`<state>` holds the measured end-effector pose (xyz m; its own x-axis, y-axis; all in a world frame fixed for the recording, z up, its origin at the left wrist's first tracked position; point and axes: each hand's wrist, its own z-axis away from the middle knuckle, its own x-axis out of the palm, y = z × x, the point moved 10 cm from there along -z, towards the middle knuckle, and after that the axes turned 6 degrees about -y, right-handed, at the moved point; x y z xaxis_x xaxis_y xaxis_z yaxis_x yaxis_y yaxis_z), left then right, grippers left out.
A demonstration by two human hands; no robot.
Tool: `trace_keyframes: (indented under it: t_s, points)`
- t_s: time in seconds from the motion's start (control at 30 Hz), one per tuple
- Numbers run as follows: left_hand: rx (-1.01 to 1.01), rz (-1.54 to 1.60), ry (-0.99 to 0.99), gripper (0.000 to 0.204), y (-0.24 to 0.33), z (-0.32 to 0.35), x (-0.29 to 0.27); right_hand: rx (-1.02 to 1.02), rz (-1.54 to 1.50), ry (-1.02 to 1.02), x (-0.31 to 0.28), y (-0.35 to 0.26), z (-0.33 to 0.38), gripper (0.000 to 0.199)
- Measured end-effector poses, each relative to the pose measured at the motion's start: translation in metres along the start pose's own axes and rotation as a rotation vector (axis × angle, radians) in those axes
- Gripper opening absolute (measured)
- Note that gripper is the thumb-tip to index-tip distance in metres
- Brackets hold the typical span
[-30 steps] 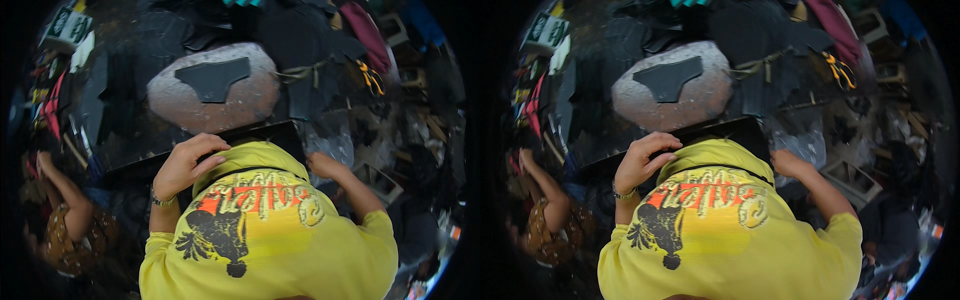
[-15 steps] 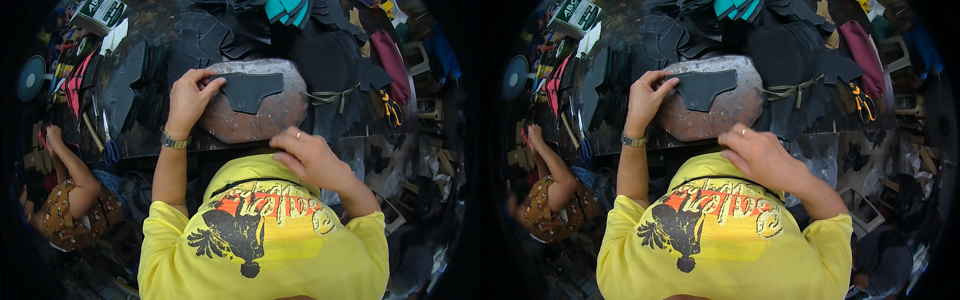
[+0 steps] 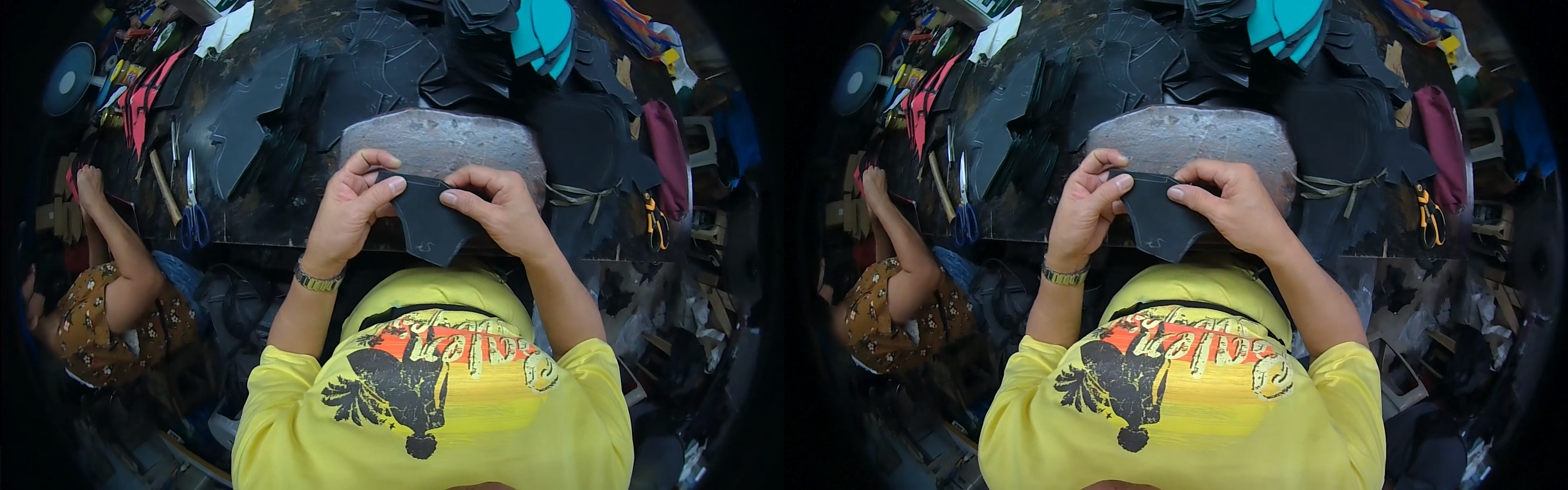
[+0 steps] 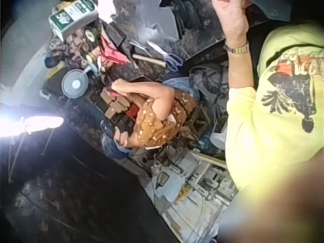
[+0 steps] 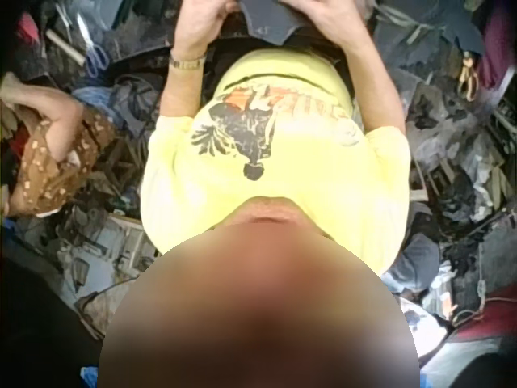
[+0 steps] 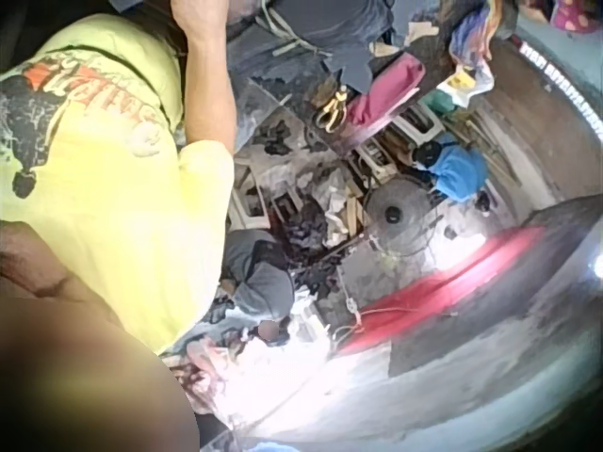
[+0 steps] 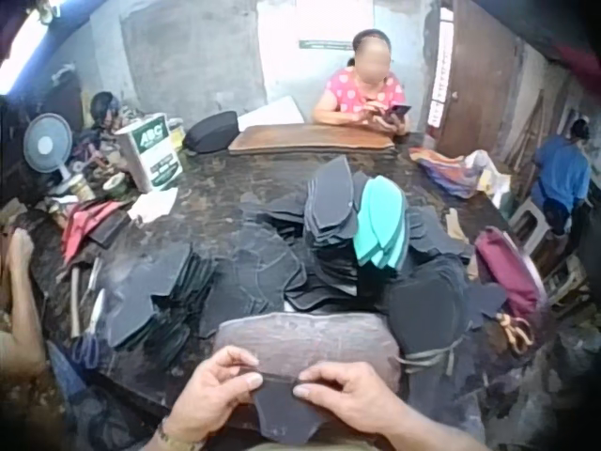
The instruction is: The person removes black rubber pieces from a plastic bag and places them on a workbench. They then pick up and inspect several cardboard templates, comparing them to the rubber pieces and stacking them on the table.
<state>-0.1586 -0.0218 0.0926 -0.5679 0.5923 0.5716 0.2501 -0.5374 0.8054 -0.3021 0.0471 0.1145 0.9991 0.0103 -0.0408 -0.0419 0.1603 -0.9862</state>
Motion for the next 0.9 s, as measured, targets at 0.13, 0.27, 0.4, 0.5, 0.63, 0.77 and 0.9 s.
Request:
trace_keyframes:
  t_s: [0.13, 0.27, 0.4, 0.5, 0.63, 0.77, 0.9]
  points:
    - [-0.016, 0.067, -0.012, 0.035, -0.004, 0.003, -0.003, 0.015, -0.035, -0.037, 0.002, 0.008, -0.002, 0.018]
    - [-0.038, 0.045, 0.008, 0.034, -0.006, 0.004, -0.003, 0.050, -0.078, -0.053, 0.002, 0.011, -0.002, 0.017]
    - [-0.023, -0.152, 0.034, 0.038, 0.002, 0.005, -0.005, 0.064, -0.090, -0.041, 0.003, 0.012, -0.001, 0.017]
    - [0.009, -0.366, 0.044, 0.045, 0.009, 0.005, -0.002, 0.058, -0.069, -0.034, 0.004, 0.013, 0.000, 0.017]
    - [0.068, -0.463, 0.059, 0.049, 0.011, 0.003, 0.005, 0.017, 0.040, -0.013, 0.004, 0.009, 0.000, 0.017]
    - [0.015, -0.280, 0.065, 0.046, 0.001, 0.003, 0.000, -0.001, -0.002, -0.016, 0.003, 0.007, 0.000, 0.018]
    - [-0.061, -0.087, 0.016, 0.050, -0.009, 0.004, -0.004, 0.025, -0.040, -0.008, 0.001, 0.011, 0.001, 0.017]
